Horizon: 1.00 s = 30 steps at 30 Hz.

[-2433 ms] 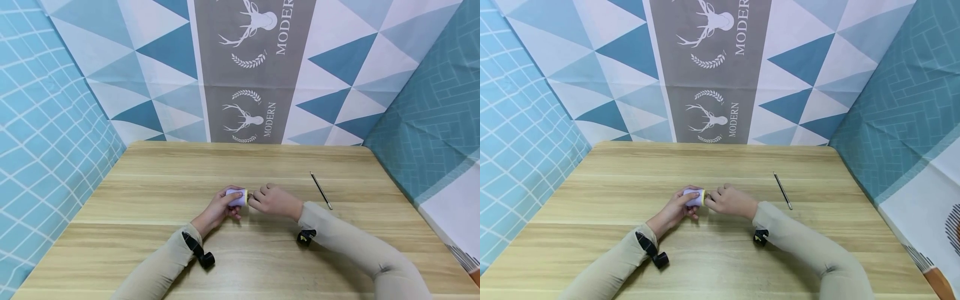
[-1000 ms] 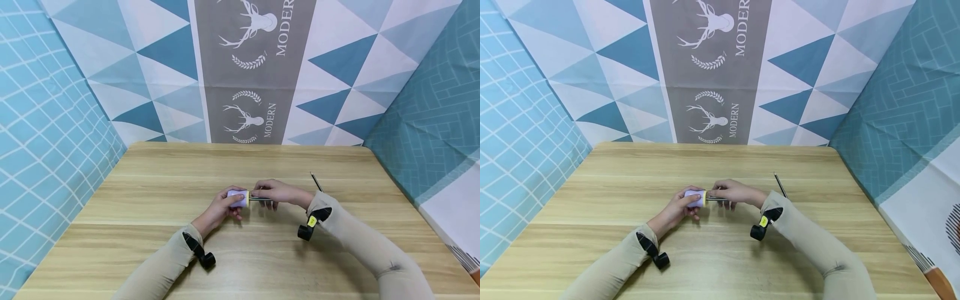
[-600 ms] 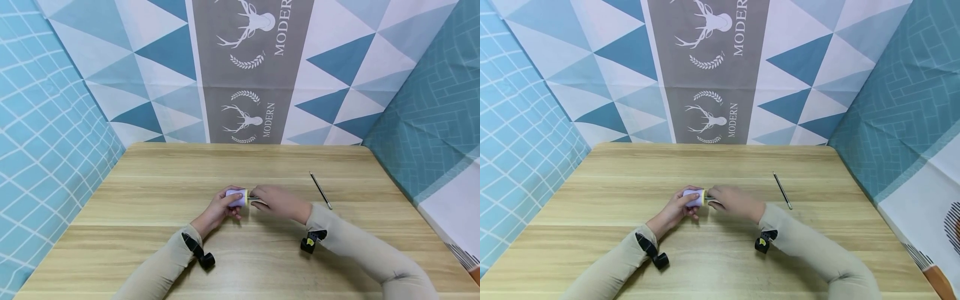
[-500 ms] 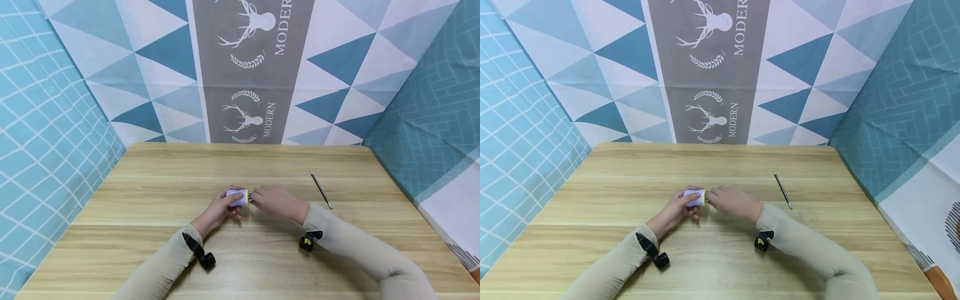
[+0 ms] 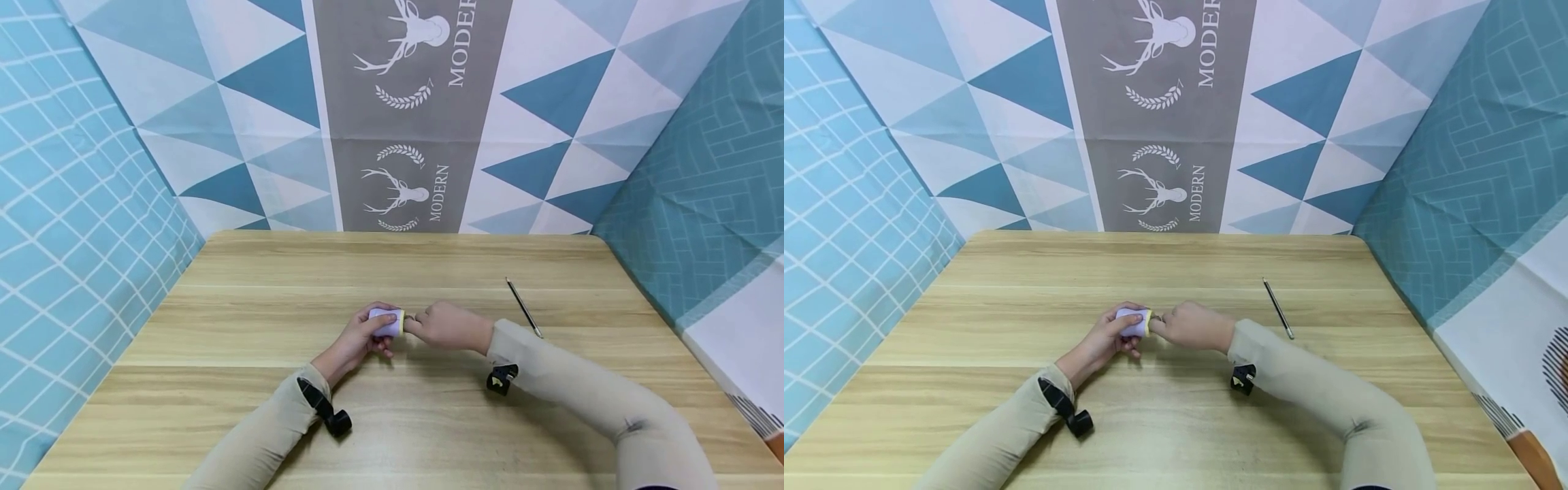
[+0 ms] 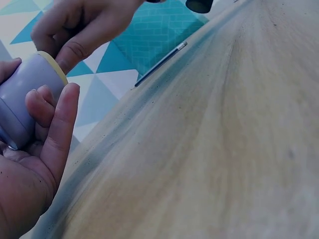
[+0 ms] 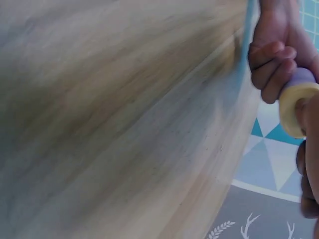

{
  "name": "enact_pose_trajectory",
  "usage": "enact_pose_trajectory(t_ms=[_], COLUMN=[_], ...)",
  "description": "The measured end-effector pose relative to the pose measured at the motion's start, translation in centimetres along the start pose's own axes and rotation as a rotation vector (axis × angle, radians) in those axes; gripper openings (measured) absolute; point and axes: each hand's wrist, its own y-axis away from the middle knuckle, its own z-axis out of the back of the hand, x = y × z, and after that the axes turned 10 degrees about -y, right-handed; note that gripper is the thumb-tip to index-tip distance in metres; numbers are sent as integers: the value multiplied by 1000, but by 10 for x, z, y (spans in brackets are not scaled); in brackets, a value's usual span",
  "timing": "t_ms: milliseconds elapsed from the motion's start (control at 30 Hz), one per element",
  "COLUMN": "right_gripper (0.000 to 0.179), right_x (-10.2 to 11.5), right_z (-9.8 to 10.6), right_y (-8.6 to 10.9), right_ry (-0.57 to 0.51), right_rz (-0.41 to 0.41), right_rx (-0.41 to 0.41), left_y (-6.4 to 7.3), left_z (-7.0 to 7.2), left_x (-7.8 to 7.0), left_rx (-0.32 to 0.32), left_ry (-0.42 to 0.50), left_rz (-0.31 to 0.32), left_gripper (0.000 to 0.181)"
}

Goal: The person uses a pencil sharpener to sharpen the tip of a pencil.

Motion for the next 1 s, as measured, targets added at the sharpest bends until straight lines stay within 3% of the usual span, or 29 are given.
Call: enact_pose_trajectory(t_ms=[233, 500, 767, 833, 900, 1000], right_gripper=[5, 12, 21, 22, 23, 23], right_x=[-3, -12, -18, -18, -18, -19], right_z=[3, 7, 1, -1, -2, -2], right_y=[-5, -7, -3, 0, 2, 4], right_ry=[-699, -1298, -2002, -2127, -2184, -2127], right_rz=[-280, -561, -838, -871, -879, -877], right_rx=[16, 39, 116, 142, 161, 179], left_y=[0, 0, 1, 1, 1, 1], left_z=[1, 0, -2, -2, -2, -2], left_x=[1, 0, 1, 2, 2, 2], left_rx=[-6, 3, 7, 14, 21, 29], left_ry=[-6, -7, 5, -4, -14, -24], left_rz=[31, 23, -29, -44, -53, -55], left_gripper=[15, 19, 16, 17, 19, 21])
